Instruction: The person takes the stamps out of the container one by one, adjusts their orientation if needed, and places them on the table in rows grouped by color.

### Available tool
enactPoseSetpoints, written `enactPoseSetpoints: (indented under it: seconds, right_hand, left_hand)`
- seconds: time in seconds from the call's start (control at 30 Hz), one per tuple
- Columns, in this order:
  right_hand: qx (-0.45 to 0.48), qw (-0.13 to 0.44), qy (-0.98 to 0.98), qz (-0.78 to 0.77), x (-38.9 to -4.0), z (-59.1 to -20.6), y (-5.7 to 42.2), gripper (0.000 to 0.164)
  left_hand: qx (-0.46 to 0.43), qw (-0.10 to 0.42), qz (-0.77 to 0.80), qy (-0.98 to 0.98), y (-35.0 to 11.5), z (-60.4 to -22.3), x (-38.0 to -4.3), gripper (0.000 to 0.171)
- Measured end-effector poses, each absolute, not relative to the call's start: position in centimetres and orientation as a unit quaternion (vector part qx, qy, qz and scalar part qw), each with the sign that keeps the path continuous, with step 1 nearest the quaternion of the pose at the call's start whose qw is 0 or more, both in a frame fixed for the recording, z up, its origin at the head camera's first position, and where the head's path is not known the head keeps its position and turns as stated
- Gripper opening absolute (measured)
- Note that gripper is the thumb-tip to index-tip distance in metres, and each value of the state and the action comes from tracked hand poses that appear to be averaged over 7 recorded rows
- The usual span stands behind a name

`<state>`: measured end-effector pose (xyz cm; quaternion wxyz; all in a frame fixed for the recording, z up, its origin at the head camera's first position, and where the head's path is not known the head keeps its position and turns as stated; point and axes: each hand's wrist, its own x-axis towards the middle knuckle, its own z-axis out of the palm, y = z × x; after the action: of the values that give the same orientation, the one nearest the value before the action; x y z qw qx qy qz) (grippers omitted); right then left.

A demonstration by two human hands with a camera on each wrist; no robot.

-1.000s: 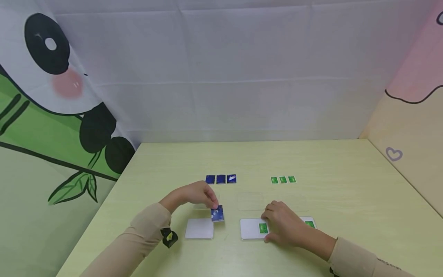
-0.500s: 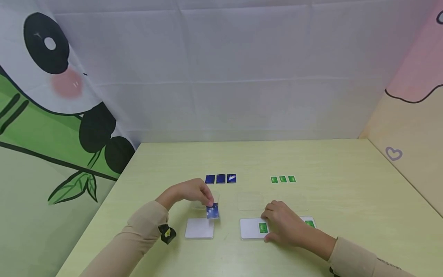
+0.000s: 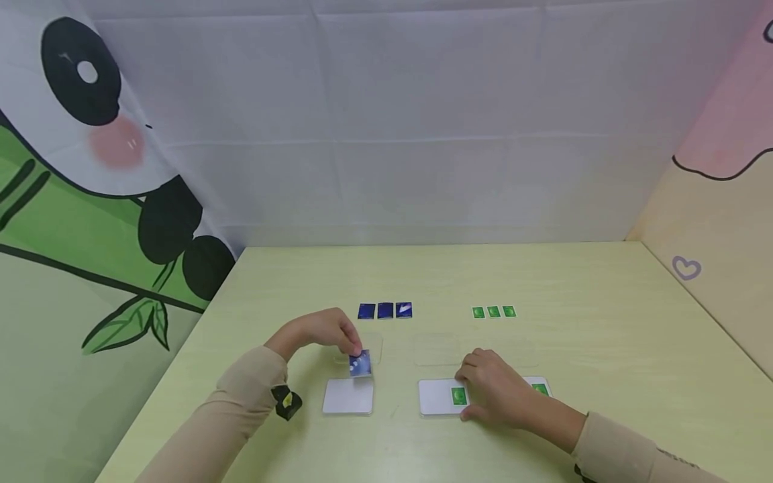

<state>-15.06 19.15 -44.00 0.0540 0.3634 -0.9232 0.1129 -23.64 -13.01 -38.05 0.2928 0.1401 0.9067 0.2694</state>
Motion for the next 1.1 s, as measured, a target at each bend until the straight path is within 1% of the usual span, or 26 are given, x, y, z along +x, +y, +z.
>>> enactPoseSetpoints:
  seconds: [0.27,0.5,0.93,1.1]
  right_hand:
    - [0.36,0.051,-0.925,0.109,-15.1,-44.0,19.1,0.051]
    - [0.358,0.051,-0.926,0.106,-15.1,-44.0,19.1,0.051]
    - [0.359,0.055,-0.925,0.106,-15.0,-44.1,19.0,0.052]
    - [0.357,0.053,-0.926,0.107,-15.0,-44.2,19.1,0.053]
  left_hand:
    - [0.144,0.295,0.27,0.905,-13.8,-38.0,-24.0,0.014]
    - [0.13,0.302,0.27,0.905,-14.2,-38.2,-24.4,0.013]
    - [0.102,0.3,0.257,0.913,-14.6,-37.6,-25.0,0.012]
    - [0.107,0.294,0.25,0.916,-14.7,-37.4,-25.2,0.012]
